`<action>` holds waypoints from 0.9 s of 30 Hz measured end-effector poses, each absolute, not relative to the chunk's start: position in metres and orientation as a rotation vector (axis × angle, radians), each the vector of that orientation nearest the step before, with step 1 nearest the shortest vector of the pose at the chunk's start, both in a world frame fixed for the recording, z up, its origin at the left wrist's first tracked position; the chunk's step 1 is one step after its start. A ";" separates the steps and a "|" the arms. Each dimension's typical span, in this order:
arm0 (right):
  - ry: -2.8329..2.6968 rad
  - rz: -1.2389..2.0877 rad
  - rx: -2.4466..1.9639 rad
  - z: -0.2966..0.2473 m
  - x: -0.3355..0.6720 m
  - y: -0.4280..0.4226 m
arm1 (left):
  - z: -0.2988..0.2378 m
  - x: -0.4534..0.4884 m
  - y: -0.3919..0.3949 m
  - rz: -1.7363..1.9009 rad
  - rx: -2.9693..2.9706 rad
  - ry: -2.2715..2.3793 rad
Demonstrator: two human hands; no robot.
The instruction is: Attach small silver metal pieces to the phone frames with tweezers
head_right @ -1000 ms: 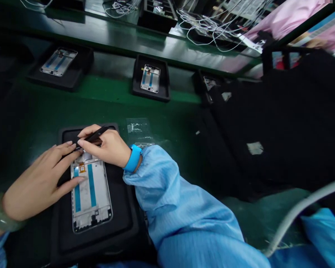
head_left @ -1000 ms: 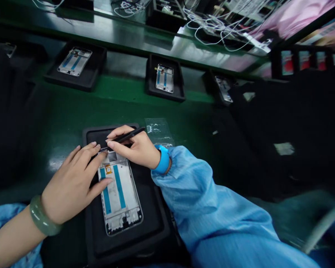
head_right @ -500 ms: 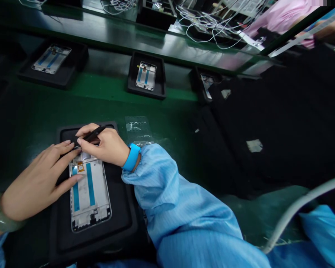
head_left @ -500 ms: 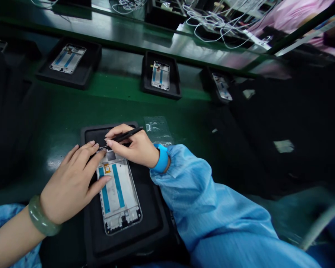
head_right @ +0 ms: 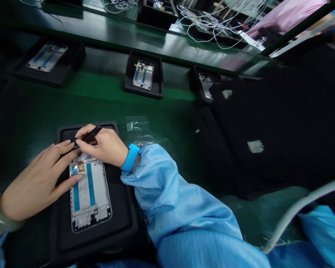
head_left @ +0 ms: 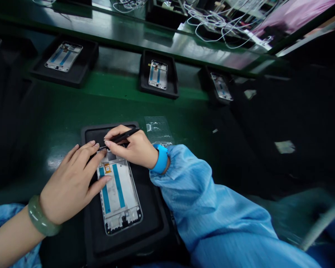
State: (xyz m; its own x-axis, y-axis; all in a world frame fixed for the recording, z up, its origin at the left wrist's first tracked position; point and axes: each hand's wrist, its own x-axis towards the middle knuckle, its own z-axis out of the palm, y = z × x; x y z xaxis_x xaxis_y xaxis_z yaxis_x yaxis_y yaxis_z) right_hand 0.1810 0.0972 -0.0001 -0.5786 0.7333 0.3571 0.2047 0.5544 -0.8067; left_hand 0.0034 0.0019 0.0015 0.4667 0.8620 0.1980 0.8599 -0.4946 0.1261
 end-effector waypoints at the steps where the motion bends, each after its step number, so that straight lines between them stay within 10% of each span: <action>1: -2.102 0.945 -0.742 0.000 0.181 0.097 | 0.002 0.003 0.002 0.367 2.680 1.573; 27: -2.122 1.021 -0.863 0.007 0.176 0.098 | 0.002 0.005 0.003 0.368 2.674 1.575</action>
State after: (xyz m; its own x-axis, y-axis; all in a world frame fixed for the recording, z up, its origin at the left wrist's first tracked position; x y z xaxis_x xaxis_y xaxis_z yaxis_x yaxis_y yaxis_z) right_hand 0.1765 0.0979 0.0070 -0.5918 0.7668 0.2484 0.2844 0.4870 -0.8258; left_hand 0.0047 0.0025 0.0024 0.4640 0.8645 0.1932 0.8606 -0.4916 0.1331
